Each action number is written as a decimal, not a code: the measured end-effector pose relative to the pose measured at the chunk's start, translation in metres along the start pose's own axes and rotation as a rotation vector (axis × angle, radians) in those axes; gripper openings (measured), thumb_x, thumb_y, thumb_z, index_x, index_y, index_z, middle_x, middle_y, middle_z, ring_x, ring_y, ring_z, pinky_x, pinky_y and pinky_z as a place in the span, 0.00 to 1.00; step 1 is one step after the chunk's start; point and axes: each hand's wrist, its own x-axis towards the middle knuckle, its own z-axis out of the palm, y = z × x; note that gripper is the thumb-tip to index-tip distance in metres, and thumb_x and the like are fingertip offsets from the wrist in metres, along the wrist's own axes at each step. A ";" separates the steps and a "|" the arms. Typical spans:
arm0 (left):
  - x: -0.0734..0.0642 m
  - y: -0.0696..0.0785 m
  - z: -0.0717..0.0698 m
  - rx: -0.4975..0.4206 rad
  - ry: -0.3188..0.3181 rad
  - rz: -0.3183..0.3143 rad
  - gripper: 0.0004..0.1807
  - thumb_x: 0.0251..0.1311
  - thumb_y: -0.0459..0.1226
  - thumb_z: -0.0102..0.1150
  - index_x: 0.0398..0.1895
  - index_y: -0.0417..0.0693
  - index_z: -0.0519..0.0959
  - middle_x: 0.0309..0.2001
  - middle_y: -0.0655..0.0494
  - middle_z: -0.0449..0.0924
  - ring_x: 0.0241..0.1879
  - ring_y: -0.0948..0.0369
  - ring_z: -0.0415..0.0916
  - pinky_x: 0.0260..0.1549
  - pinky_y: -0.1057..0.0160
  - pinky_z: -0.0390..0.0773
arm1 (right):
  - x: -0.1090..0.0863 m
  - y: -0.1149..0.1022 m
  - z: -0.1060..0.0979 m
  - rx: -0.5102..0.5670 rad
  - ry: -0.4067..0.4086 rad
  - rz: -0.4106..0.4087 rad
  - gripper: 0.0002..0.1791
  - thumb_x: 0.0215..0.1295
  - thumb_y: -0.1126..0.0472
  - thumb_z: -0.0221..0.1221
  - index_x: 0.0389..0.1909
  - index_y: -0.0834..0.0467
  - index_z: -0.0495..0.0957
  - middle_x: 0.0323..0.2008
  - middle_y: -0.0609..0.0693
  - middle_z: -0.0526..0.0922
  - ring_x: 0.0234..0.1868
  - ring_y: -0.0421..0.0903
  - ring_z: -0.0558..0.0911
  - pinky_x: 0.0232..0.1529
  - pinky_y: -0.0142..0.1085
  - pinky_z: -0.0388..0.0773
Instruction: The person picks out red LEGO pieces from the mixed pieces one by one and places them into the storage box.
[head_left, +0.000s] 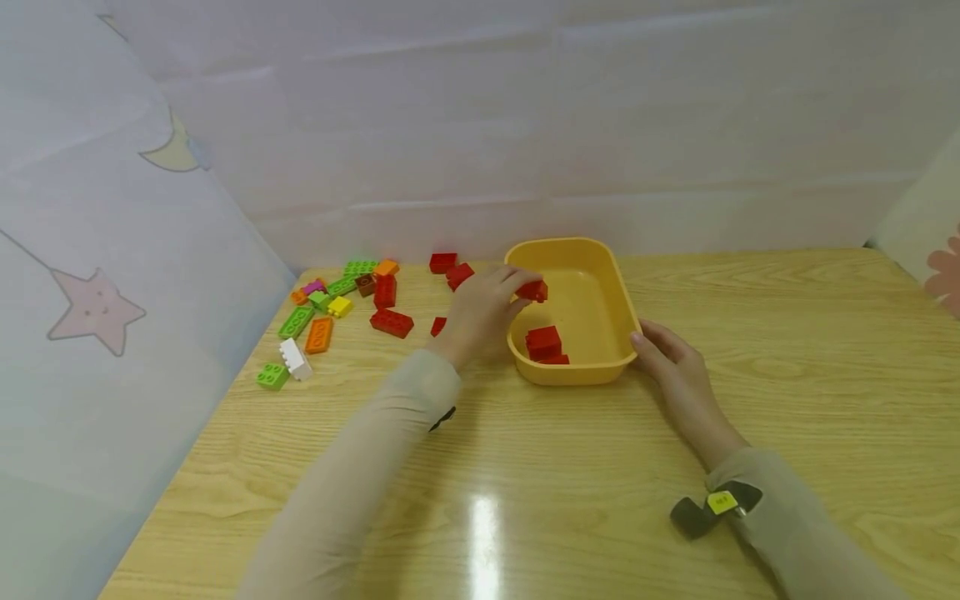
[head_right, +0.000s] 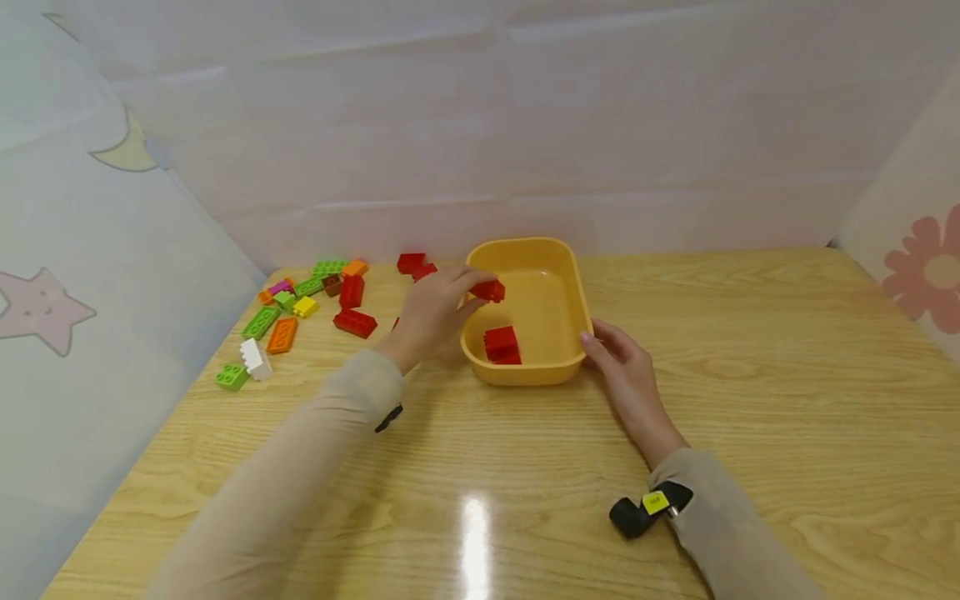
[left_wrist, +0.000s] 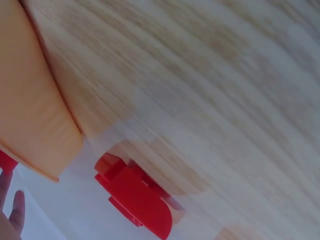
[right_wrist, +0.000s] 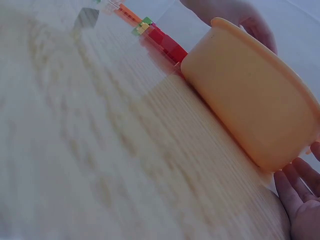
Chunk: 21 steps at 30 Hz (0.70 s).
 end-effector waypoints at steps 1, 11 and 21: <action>0.000 0.001 0.001 0.002 -0.009 -0.002 0.21 0.63 0.39 0.66 0.59 0.54 0.79 0.51 0.59 0.82 0.51 0.59 0.78 0.50 0.65 0.77 | 0.000 0.000 0.000 -0.001 -0.001 -0.001 0.36 0.74 0.45 0.52 0.71 0.67 0.62 0.68 0.66 0.66 0.54 0.35 0.77 0.51 0.20 0.73; 0.003 0.008 -0.001 0.009 -0.126 -0.073 0.24 0.64 0.42 0.65 0.63 0.53 0.77 0.53 0.58 0.81 0.51 0.58 0.78 0.48 0.63 0.78 | 0.000 0.000 -0.001 0.008 -0.002 -0.001 0.36 0.74 0.46 0.53 0.72 0.67 0.62 0.68 0.66 0.65 0.53 0.34 0.78 0.51 0.20 0.73; 0.007 0.009 -0.001 0.030 -0.254 -0.123 0.23 0.67 0.43 0.62 0.64 0.53 0.76 0.56 0.58 0.80 0.54 0.58 0.75 0.56 0.62 0.73 | -0.001 0.000 -0.001 0.010 -0.003 -0.001 0.36 0.74 0.47 0.53 0.71 0.67 0.62 0.68 0.66 0.66 0.51 0.34 0.79 0.51 0.21 0.73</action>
